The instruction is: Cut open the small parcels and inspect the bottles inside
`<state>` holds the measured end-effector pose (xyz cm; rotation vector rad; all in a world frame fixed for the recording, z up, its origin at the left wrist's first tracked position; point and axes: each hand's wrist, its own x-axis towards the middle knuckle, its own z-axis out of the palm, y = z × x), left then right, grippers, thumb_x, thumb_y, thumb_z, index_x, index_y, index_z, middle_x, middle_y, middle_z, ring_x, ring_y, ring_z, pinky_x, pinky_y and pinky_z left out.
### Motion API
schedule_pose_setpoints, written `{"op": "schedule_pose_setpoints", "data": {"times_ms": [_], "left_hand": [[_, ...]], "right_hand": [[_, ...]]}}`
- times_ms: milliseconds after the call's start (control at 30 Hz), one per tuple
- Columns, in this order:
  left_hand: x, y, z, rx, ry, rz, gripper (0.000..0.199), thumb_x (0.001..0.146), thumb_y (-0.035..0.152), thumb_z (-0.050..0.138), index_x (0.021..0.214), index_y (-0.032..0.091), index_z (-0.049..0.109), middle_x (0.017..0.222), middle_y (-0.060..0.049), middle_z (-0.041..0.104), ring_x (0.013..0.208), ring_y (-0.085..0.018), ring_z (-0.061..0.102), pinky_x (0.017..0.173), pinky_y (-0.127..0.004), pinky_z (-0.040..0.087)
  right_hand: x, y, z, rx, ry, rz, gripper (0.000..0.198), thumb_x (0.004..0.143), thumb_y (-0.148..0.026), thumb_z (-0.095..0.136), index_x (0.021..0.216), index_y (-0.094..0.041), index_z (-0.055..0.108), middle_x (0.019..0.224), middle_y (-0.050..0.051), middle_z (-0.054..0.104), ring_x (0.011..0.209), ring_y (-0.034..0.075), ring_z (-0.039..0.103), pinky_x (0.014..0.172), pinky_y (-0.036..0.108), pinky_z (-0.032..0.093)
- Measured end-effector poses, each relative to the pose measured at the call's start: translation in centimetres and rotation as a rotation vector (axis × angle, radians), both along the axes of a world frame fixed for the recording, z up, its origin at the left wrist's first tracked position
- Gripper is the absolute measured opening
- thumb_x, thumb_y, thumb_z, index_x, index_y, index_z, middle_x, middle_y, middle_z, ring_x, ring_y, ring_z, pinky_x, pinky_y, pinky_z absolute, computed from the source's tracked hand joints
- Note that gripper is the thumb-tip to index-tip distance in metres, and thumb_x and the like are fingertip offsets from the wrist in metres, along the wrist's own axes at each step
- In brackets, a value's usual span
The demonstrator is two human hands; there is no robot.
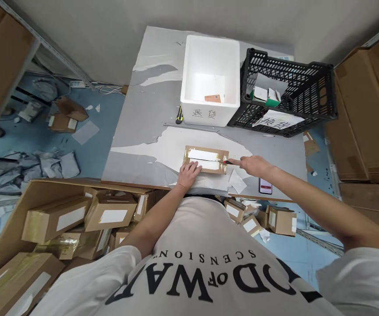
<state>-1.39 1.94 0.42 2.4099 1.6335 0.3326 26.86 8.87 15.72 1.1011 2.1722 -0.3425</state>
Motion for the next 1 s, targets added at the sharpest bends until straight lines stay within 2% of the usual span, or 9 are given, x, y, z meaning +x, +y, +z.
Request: {"op": "schedule_pose_setpoints", "data": {"times_ms": [133, 400, 567, 667, 767, 867, 933, 1000], "left_hand": [[0.1, 0.0, 0.4, -0.042, 0.022, -0.001, 0.040, 0.094, 0.018, 0.038, 0.124, 0.034, 0.059, 0.137, -0.001, 0.055, 0.129, -0.022, 0.046, 0.100, -0.041, 0.032], [-0.1, 0.2, 1.2, -0.056, 0.080, -0.033, 0.042, 0.094, 0.016, 0.035, 0.125, 0.033, 0.057, 0.138, -0.003, 0.054, 0.128, -0.023, 0.045, 0.098, -0.043, 0.032], [0.1, 0.5, 2.5, -0.030, 0.115, -0.040, 0.038, 0.094, 0.018, 0.037, 0.123, 0.031, 0.057, 0.135, -0.005, 0.055, 0.124, -0.025, 0.047, 0.096, -0.043, 0.034], [0.2, 1.1, 3.8, -0.033, 0.134, -0.063, 0.032, 0.092, 0.023, 0.042, 0.119, 0.027, 0.058, 0.129, -0.008, 0.058, 0.116, -0.026, 0.050, 0.096, -0.044, 0.034], [0.2, 2.1, 5.2, -0.053, 0.149, -0.105, 0.036, 0.086, 0.030, 0.054, 0.121, 0.023, 0.056, 0.125, -0.012, 0.057, 0.115, -0.029, 0.050, 0.098, -0.046, 0.032], [0.3, 3.8, 6.4, -0.082, 0.180, -0.118, 0.064, 0.077, 0.040, 0.065, 0.134, 0.020, 0.047, 0.139, -0.017, 0.046, 0.127, -0.033, 0.041, 0.104, -0.048, 0.025], [0.5, 4.9, 7.0, -0.107, 0.216, -0.122, 0.090, 0.068, 0.051, 0.071, 0.143, 0.018, 0.034, 0.150, -0.019, 0.031, 0.138, -0.037, 0.027, 0.109, -0.050, 0.019], [0.6, 5.8, 7.4, -0.139, 0.255, -0.134, 0.112, 0.060, 0.061, 0.073, 0.149, 0.015, 0.023, 0.156, -0.019, 0.018, 0.143, -0.039, 0.012, 0.111, -0.051, 0.012]], "right_hand": [[3.4, -1.6, 0.1, 0.018, -0.002, -0.064, 0.067, 0.090, -0.013, 0.035, 0.150, -0.038, 0.018, 0.105, 0.011, 0.064, 0.081, 0.023, 0.066, 0.067, 0.030, 0.042], [5.5, -3.4, -0.9, 0.092, 0.060, -0.118, 0.073, 0.086, -0.008, 0.036, 0.149, -0.042, 0.019, 0.103, 0.009, 0.063, 0.074, 0.020, 0.065, 0.064, 0.028, 0.040], [9.2, -5.4, -2.3, 0.110, 0.216, -0.215, 0.060, 0.090, -0.020, 0.041, 0.147, -0.037, 0.030, 0.099, 0.009, 0.066, 0.077, 0.021, 0.064, 0.067, 0.028, 0.044], [10.2, -7.0, -3.9, 0.185, 0.498, -0.473, 0.054, 0.094, -0.032, 0.037, 0.147, -0.033, 0.032, 0.109, 0.009, 0.066, 0.085, 0.022, 0.064, 0.071, 0.031, 0.049], [8.6, -8.6, -6.4, 0.133, 0.780, -0.870, 0.060, 0.092, -0.040, 0.040, 0.149, -0.028, 0.028, 0.098, 0.007, 0.068, 0.065, 0.016, 0.062, 0.059, 0.029, 0.051], [5.5, -9.7, -9.0, -0.024, 1.035, -1.219, 0.071, 0.089, -0.050, 0.045, 0.151, -0.025, 0.021, 0.083, 0.003, 0.064, 0.044, 0.010, 0.050, 0.041, 0.025, 0.044], [3.8, -10.1, -10.4, -0.096, 1.196, -1.338, 0.079, 0.085, -0.056, 0.050, 0.152, -0.025, 0.020, 0.083, 0.002, 0.062, 0.042, 0.009, 0.048, 0.036, 0.023, 0.041], [2.6, -10.3, -11.3, -0.149, 1.301, -1.389, 0.084, 0.081, -0.059, 0.055, 0.151, -0.026, 0.021, 0.081, 0.000, 0.061, 0.042, 0.008, 0.046, 0.035, 0.022, 0.039]]}}
